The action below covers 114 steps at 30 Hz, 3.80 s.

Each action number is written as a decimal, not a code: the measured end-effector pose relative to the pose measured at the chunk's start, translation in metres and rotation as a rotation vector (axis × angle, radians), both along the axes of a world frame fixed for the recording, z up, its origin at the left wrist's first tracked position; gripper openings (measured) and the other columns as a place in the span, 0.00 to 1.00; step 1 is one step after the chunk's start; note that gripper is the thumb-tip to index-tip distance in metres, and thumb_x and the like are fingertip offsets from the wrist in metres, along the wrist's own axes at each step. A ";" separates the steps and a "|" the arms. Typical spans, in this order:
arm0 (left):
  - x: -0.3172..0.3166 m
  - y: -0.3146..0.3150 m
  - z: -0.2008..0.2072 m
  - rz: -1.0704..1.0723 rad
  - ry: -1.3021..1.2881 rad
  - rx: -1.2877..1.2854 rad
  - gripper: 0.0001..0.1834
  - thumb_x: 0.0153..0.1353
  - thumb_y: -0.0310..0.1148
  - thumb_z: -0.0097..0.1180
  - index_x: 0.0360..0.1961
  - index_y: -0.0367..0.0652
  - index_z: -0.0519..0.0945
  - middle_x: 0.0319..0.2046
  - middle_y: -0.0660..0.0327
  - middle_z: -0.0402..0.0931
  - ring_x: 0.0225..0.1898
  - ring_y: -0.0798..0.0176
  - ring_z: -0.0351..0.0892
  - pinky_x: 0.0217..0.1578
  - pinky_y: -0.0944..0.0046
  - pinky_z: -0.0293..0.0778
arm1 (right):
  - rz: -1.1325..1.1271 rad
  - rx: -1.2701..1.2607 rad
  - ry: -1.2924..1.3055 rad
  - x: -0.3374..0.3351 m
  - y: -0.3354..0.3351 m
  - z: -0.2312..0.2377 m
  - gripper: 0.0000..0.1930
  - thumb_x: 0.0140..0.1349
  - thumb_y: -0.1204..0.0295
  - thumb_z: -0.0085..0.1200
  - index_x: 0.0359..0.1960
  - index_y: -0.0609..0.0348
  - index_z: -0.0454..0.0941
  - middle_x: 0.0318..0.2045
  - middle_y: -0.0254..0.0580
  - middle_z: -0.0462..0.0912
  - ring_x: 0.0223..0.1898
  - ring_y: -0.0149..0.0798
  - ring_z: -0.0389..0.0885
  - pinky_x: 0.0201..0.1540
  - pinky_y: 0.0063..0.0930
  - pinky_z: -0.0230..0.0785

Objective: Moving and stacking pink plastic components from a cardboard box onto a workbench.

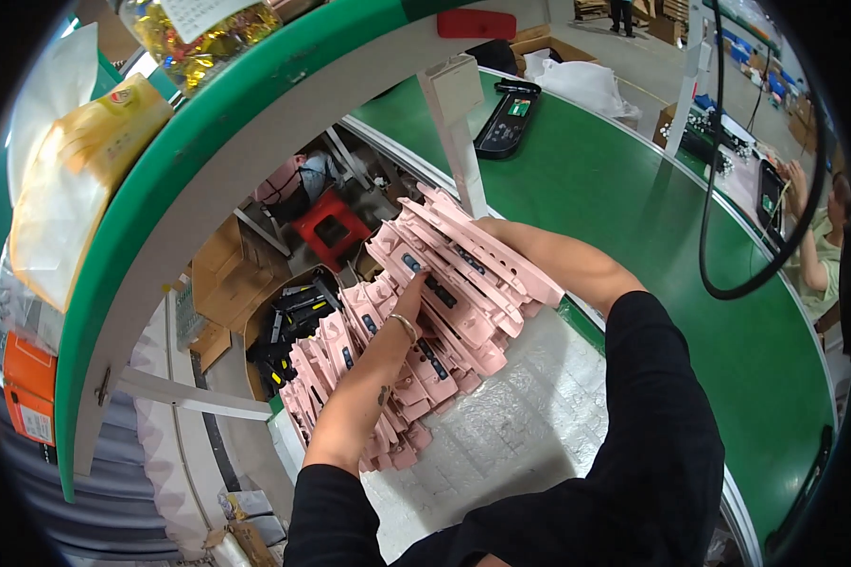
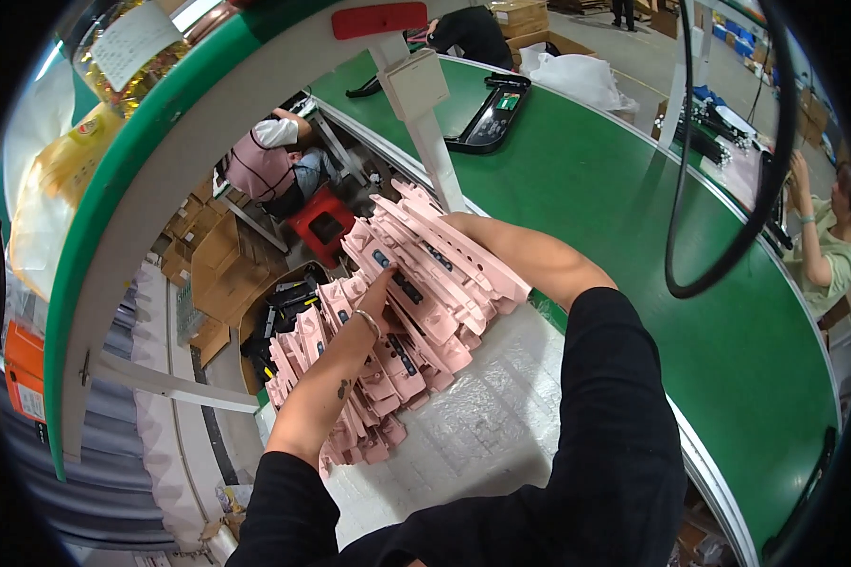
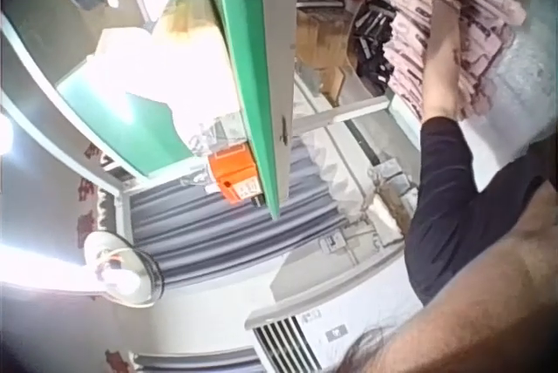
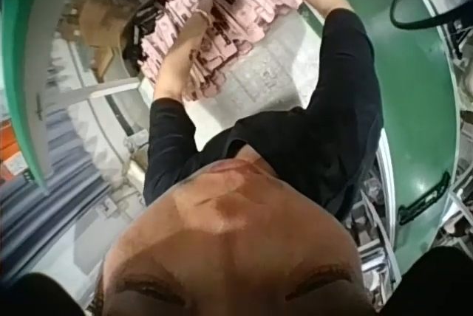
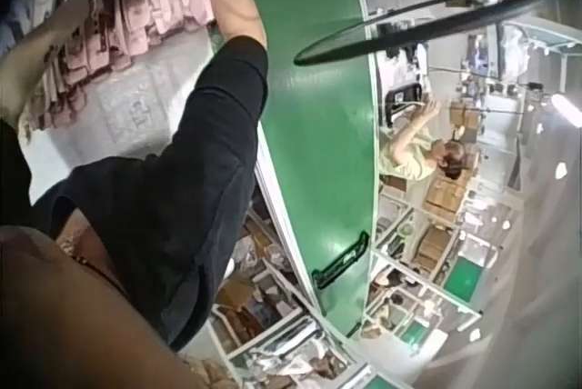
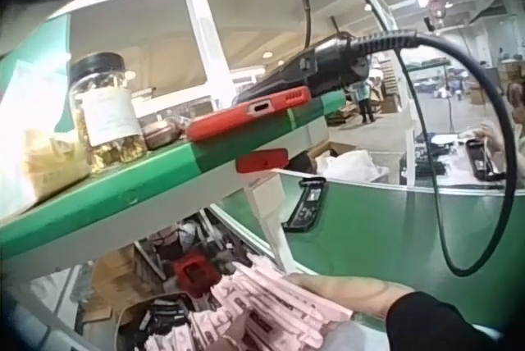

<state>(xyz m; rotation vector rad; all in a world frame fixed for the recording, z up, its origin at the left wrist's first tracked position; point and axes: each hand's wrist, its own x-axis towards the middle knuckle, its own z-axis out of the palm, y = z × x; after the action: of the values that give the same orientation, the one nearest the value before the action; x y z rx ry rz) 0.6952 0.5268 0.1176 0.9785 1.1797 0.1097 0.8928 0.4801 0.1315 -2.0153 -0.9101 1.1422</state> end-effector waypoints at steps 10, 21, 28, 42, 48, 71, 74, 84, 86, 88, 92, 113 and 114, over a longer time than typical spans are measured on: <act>-0.004 0.029 -0.035 -0.002 0.035 0.579 0.40 0.50 0.40 0.56 0.60 0.52 0.48 0.47 0.56 0.66 0.42 0.60 0.70 0.33 0.57 0.70 | -0.003 -0.071 -0.339 0.016 0.031 -0.030 0.24 0.53 0.51 0.50 0.44 0.56 0.76 0.38 0.47 0.79 0.40 0.47 0.77 0.47 0.35 0.67; -0.037 0.004 -0.012 -0.249 0.018 1.000 0.43 0.51 0.38 0.55 0.62 0.42 0.43 0.55 0.42 0.55 0.56 0.46 0.58 0.56 0.61 0.55 | 0.058 -0.074 -0.759 0.024 0.031 -0.051 0.23 0.52 0.52 0.51 0.43 0.55 0.77 0.38 0.48 0.79 0.40 0.48 0.77 0.47 0.34 0.67; -0.100 -0.053 0.036 -0.081 -0.172 0.672 0.42 0.53 0.41 0.56 0.63 0.47 0.44 0.61 0.48 0.47 0.57 0.51 0.58 0.53 0.59 0.59 | 0.109 0.073 -0.444 0.075 0.043 -0.098 0.22 0.53 0.52 0.49 0.43 0.55 0.77 0.37 0.50 0.79 0.40 0.52 0.76 0.47 0.34 0.66; -0.480 -0.374 -0.138 1.319 -0.020 0.212 0.11 0.54 0.35 0.51 0.38 0.45 0.73 0.27 0.67 0.72 0.28 0.73 0.69 0.28 0.74 0.66 | -0.108 0.978 -0.185 -0.138 -0.094 0.084 0.17 0.62 0.66 0.43 0.46 0.66 0.71 0.42 0.43 0.76 0.40 0.34 0.73 0.43 0.25 0.65; -0.474 -0.572 -0.263 1.456 0.139 -0.413 0.12 0.50 0.41 0.52 0.32 0.45 0.77 0.24 0.65 0.73 0.24 0.69 0.72 0.20 0.70 0.69 | 0.607 0.454 0.146 -0.445 -0.192 -0.030 0.08 0.57 0.75 0.44 0.36 0.64 0.74 0.34 0.40 0.76 0.35 0.32 0.73 0.40 0.22 0.66; -0.766 -0.580 -0.609 1.388 1.504 -0.079 0.31 0.50 0.44 0.53 0.51 0.37 0.63 0.35 0.46 0.74 0.39 0.43 0.71 0.47 0.50 0.63 | 1.894 -0.279 -0.198 -0.865 -0.334 -0.609 0.16 0.50 0.65 0.50 0.38 0.62 0.73 0.29 0.50 0.79 0.34 0.49 0.77 0.39 0.37 0.68; -0.834 -0.610 -0.671 1.295 1.782 -0.261 0.25 0.50 0.42 0.52 0.47 0.39 0.67 0.37 0.49 0.75 0.41 0.45 0.73 0.46 0.51 0.65 | 1.844 -0.151 -0.085 -0.902 -0.366 -0.654 0.14 0.51 0.66 0.51 0.37 0.62 0.73 0.28 0.49 0.79 0.33 0.48 0.77 0.37 0.37 0.68; -0.833 -0.623 -0.652 1.781 0.997 -0.030 0.16 0.49 0.35 0.60 0.33 0.37 0.70 0.26 0.54 0.77 0.28 0.59 0.77 0.30 0.63 0.71 | 1.624 0.137 -0.453 -1.029 -0.434 -0.727 0.19 0.45 0.55 0.57 0.27 0.60 0.78 0.24 0.46 0.80 0.30 0.48 0.79 0.33 0.37 0.69; -0.832 -0.633 -0.650 2.052 0.905 0.269 0.11 0.52 0.28 0.57 0.34 0.38 0.69 0.25 0.62 0.75 0.26 0.71 0.71 0.29 0.70 0.69 | 1.559 0.080 -0.255 -1.030 -0.435 -0.735 0.16 0.44 0.60 0.60 0.27 0.59 0.78 0.23 0.43 0.80 0.26 0.38 0.78 0.30 0.29 0.70; -0.839 -0.630 -0.609 2.198 0.814 0.440 0.09 0.55 0.23 0.52 0.37 0.40 0.67 0.27 0.67 0.71 0.28 0.75 0.67 0.30 0.73 0.66 | 1.468 0.156 -0.005 -1.036 -0.427 -0.718 0.12 0.46 0.63 0.60 0.28 0.57 0.77 0.23 0.44 0.79 0.28 0.41 0.79 0.32 0.32 0.70; -0.795 -0.632 -0.571 2.594 0.293 0.323 0.14 0.52 0.24 0.54 0.41 0.42 0.68 0.34 0.64 0.72 0.35 0.70 0.72 0.38 0.69 0.69 | 1.474 -0.071 0.629 -1.028 -0.399 -0.655 0.05 0.55 0.73 0.54 0.32 0.58 0.72 0.22 0.31 0.76 0.22 0.22 0.70 0.26 0.14 0.62; -0.573 -0.567 -0.714 3.389 -0.415 -0.862 0.16 0.43 0.17 0.54 0.35 0.37 0.68 0.33 0.59 0.72 0.31 0.60 0.74 0.32 0.61 0.73 | 2.268 0.313 -0.473 -0.855 -0.413 -0.712 0.07 0.52 0.73 0.51 0.32 0.60 0.69 0.29 0.47 0.75 0.31 0.51 0.75 0.31 0.41 0.68; -0.573 -0.571 -0.718 3.390 -0.449 -0.874 0.18 0.42 0.16 0.54 0.36 0.37 0.66 0.34 0.58 0.71 0.33 0.60 0.74 0.34 0.60 0.73 | 2.270 0.313 -0.466 -0.855 -0.413 -0.707 0.07 0.52 0.73 0.51 0.32 0.60 0.69 0.29 0.47 0.75 0.31 0.51 0.75 0.31 0.41 0.68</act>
<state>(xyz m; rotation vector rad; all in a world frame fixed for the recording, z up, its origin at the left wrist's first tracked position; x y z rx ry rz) 0.1219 -0.0440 -0.6005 2.3990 -0.7379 -1.8524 0.0379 0.0670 -0.5754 -0.1124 -3.4630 1.0134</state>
